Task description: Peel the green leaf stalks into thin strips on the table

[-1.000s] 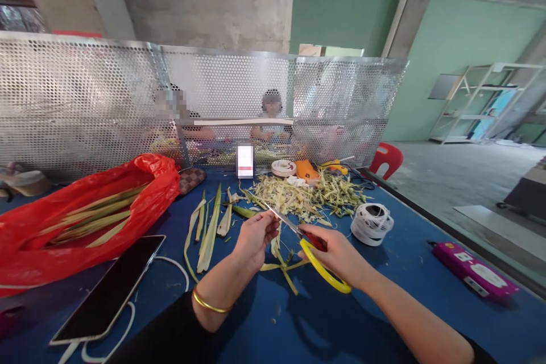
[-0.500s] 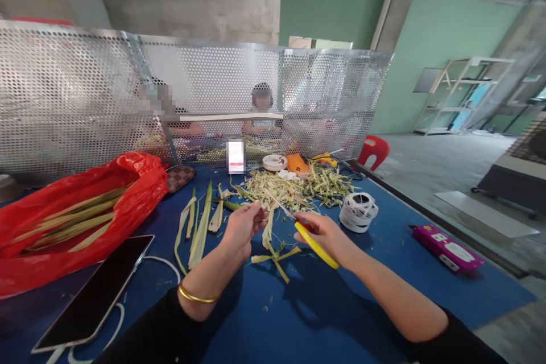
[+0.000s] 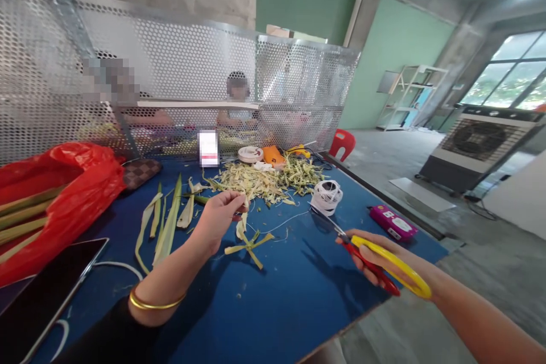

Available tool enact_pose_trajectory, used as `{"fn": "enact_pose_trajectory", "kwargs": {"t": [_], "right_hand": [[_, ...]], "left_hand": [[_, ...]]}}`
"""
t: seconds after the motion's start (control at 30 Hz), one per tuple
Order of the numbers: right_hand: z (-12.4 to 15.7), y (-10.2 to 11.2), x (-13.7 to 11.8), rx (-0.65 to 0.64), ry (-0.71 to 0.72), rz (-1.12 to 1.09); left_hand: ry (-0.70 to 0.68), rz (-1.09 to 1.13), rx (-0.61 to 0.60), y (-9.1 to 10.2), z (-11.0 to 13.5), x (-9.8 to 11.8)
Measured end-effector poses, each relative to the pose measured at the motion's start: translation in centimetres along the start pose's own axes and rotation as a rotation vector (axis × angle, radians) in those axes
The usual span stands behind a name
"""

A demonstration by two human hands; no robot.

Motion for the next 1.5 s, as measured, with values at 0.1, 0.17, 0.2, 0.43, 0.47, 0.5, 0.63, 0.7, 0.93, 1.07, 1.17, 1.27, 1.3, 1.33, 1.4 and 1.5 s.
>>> {"fn": "enact_pose_trajectory", "kwargs": {"t": [0.1, 0.17, 0.2, 0.43, 0.47, 0.5, 0.63, 0.7, 0.93, 1.07, 1.17, 1.27, 1.3, 1.33, 1.4, 1.5], "right_hand": [[0.5, 0.0, 1.9, -0.081, -0.122, -0.056], [0.3, -0.5, 2.1, -0.114, -0.174, -0.049], [0.0, -0.7, 2.0, -0.116, -0.196, -0.036], [-2.6, -2.2, 0.4, -0.077, -0.224, 0.048], [-2.9, -2.4, 0.4, -0.073, -0.224, 0.048], [-3.3, -2.5, 0.4, -0.07, -0.222, 0.046], [-4.5, -2.9, 0.2, -0.054, -0.223, 0.029], [-5.0, -3.1, 0.0, -0.043, -0.232, 0.031], [-6.0, -3.6, -0.7, 0.017, -0.146, 0.141], [-6.2, -3.7, -0.8, 0.009, -0.075, 0.195], [-5.9, -3.8, -1.0, -0.017, -0.053, 0.243], [-5.6, -3.2, -2.3, 0.084, 0.1, 0.503], [-5.5, -3.0, -3.1, 0.157, 0.191, 0.633], [-5.3, -2.8, -3.7, 0.235, 0.274, 0.766], [-5.0, -2.9, -4.0, 0.354, 0.34, 1.001], [-4.8, -3.3, -3.0, 0.403, 0.295, 1.238]], "left_hand": [[-0.029, -0.077, -0.028, -0.4, 0.1, 0.1], [-0.048, -0.101, -0.043, -0.7, 0.3, 0.3], [-0.063, -0.111, -0.057, -0.9, 0.4, 0.4], [-0.178, -0.204, -0.235, -2.8, 2.0, 0.9], [-0.198, -0.237, -0.256, -3.0, 2.2, 0.8], [-0.229, -0.279, -0.274, -3.3, 2.5, 0.7], [-0.358, -0.569, -0.345, -4.3, 3.2, 0.2], [-0.389, -0.749, -0.4, -4.7, 3.5, -0.2], [-0.465, -0.99, -0.499, -5.3, 4.1, -0.7], [-0.485, -0.99, -0.489, -5.2, 3.9, -0.9], [-0.457, -0.935, -0.479, -5.1, 3.5, -1.0], [-0.395, -0.748, -0.405, -4.5, 3.0, -0.2], [-0.372, -0.66, -0.361, -4.1, 2.7, 0.4], [-0.354, -0.565, -0.312, -3.6, 2.5, 1.0], [-0.324, -0.352, -0.23, -2.5, 2.1, 2.4], [-0.191, -0.016, -0.156, -0.6, 1.5, 3.3]]}}
Point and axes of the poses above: each hand's wrist, its own z-axis away from the middle knuckle, its own y-axis out of the back of the hand, x = y × z, the point moved 8 cm from there along -z, towards the middle knuckle, and after that the axes turned 8 degrees about x, right-handed, at the moved point
